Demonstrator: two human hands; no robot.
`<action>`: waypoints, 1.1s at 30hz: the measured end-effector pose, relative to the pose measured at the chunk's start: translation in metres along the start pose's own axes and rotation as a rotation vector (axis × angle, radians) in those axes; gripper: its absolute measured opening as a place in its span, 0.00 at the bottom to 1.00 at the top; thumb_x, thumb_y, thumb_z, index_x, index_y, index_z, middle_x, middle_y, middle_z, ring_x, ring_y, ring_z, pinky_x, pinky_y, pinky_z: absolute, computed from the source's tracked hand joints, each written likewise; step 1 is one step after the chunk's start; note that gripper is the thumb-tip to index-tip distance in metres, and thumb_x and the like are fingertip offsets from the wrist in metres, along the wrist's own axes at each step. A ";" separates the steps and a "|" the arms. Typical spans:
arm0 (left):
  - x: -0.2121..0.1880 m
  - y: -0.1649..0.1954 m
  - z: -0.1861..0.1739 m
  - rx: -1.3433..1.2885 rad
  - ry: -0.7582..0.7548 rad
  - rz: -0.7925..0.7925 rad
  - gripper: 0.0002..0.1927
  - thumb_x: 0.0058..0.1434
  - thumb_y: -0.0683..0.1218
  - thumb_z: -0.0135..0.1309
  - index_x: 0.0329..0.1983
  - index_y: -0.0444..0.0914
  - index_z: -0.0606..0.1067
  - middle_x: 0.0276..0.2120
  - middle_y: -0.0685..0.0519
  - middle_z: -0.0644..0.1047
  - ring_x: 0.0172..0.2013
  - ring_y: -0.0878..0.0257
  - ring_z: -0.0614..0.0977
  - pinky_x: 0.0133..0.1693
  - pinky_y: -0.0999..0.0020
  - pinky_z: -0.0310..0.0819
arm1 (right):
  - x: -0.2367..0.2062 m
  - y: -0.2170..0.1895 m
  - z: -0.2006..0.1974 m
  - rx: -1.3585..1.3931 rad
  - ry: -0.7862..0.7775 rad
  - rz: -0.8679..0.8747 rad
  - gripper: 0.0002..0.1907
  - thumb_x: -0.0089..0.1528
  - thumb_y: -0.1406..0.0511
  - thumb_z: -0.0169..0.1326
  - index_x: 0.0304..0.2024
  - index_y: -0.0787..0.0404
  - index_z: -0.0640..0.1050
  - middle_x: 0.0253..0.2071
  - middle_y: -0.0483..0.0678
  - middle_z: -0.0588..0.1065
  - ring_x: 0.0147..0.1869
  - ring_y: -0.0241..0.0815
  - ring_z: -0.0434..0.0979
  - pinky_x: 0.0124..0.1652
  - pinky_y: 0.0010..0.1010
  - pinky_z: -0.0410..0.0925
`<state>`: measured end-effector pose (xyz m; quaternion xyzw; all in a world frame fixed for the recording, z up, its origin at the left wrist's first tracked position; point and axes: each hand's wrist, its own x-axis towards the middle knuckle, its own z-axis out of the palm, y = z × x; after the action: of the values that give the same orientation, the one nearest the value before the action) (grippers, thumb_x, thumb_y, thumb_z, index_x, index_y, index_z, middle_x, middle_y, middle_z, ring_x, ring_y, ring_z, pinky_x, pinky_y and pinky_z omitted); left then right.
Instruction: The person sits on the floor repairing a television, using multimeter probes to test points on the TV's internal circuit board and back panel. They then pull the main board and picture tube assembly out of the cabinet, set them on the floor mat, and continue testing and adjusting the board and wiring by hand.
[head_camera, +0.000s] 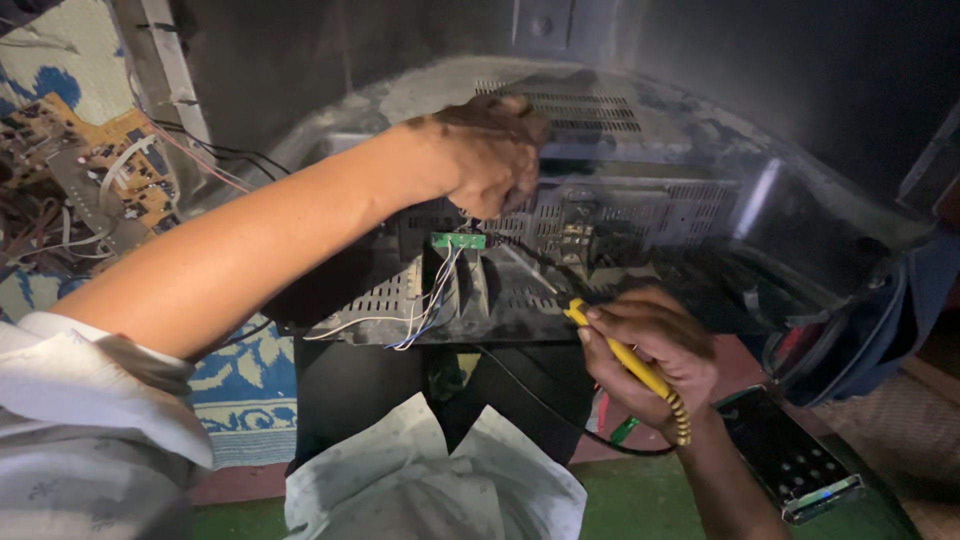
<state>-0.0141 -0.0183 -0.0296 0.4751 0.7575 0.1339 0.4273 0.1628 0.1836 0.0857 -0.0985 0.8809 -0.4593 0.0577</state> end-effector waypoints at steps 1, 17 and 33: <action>0.002 0.000 -0.001 0.016 -0.007 -0.011 0.08 0.52 0.47 0.63 0.35 0.53 0.83 0.56 0.59 0.69 0.60 0.51 0.64 0.57 0.50 0.65 | 0.001 0.000 0.001 0.001 -0.007 0.002 0.12 0.54 0.77 0.67 0.39 0.67 0.81 0.38 0.51 0.81 0.40 0.43 0.83 0.40 0.31 0.74; 0.001 0.007 -0.012 0.106 -0.036 -0.117 0.15 0.50 0.45 0.63 0.43 0.45 0.82 0.56 0.54 0.71 0.55 0.51 0.69 0.49 0.56 0.74 | 0.003 0.007 0.004 -0.002 -0.020 -0.041 0.13 0.55 0.76 0.68 0.40 0.65 0.81 0.40 0.51 0.82 0.43 0.43 0.83 0.42 0.32 0.75; 0.003 0.011 -0.017 0.089 -0.029 -0.106 0.26 0.44 0.48 0.69 0.50 0.39 0.80 0.59 0.51 0.70 0.58 0.49 0.69 0.53 0.57 0.73 | 0.007 0.003 0.004 0.016 -0.007 0.006 0.12 0.55 0.77 0.67 0.40 0.67 0.80 0.39 0.52 0.81 0.41 0.43 0.82 0.41 0.31 0.74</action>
<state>-0.0210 -0.0072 -0.0144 0.4549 0.7805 0.0705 0.4231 0.1563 0.1805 0.0807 -0.0969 0.8772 -0.4660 0.0630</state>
